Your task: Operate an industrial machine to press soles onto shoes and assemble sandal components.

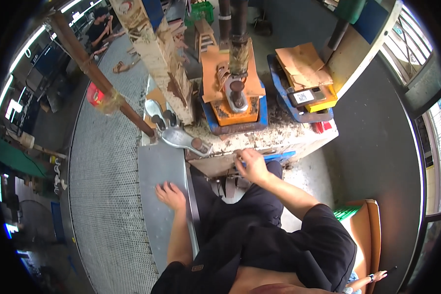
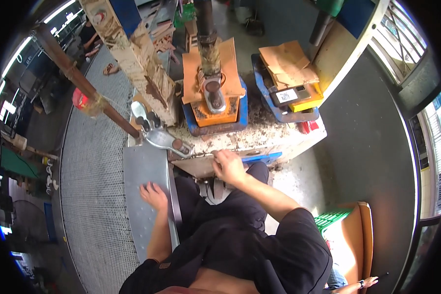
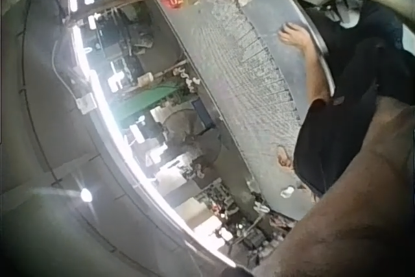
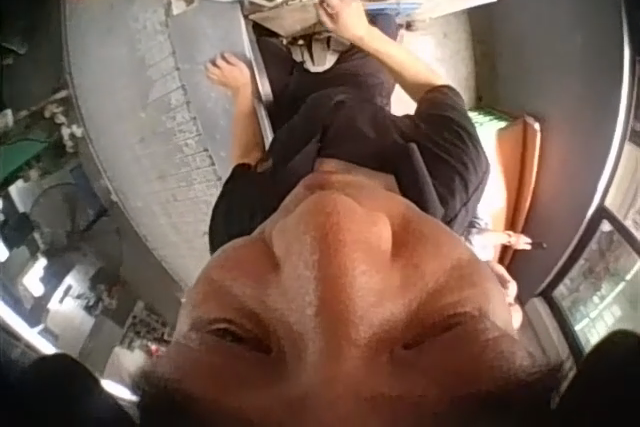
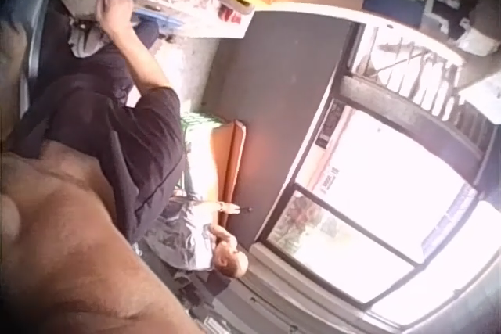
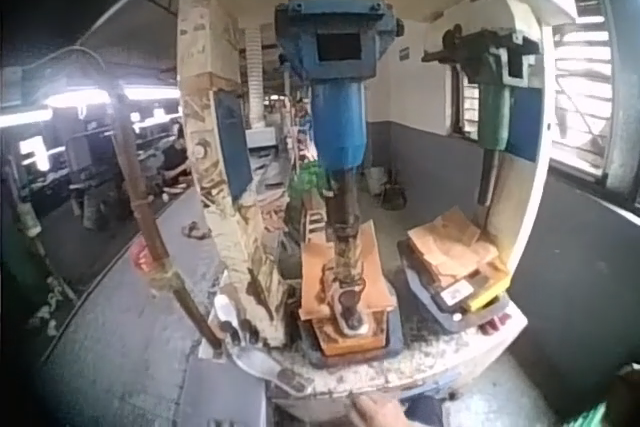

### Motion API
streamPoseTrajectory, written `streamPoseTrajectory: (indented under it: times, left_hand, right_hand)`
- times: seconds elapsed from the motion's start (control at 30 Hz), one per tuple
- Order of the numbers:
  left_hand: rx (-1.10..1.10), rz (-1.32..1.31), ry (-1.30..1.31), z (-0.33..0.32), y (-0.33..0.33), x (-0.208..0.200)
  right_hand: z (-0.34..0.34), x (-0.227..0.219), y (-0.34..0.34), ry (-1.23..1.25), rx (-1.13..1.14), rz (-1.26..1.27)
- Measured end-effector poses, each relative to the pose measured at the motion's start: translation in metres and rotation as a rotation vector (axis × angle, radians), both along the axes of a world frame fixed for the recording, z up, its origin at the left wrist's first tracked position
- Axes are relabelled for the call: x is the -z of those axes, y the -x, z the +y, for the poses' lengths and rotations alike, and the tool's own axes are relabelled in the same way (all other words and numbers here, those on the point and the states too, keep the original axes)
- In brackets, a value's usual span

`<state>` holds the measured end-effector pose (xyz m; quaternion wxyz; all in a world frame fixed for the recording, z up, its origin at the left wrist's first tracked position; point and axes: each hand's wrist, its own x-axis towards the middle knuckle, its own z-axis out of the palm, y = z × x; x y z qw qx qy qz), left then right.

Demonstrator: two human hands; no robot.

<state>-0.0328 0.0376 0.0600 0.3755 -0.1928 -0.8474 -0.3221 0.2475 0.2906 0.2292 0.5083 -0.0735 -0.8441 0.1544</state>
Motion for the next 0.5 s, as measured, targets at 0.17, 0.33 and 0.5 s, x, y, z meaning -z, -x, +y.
streamPoseTrajectory:
  times: [0.17, 0.33, 0.5]
  left_hand:
    - [-0.014, -0.009, 0.022, 0.000, 0.009, 0.005]
    - [-0.024, -0.010, 0.018, -0.003, 0.011, 0.009]
    - [-0.023, 0.012, 0.024, -0.008, 0.012, 0.006]
  right_hand:
    - [-0.044, 0.089, 0.011, 0.274, -0.066, -0.226]
    - [-0.073, 0.135, 0.010, 0.444, -0.099, -0.353]
    - [-0.080, 0.160, 0.005, 0.462, -0.060, -0.496]
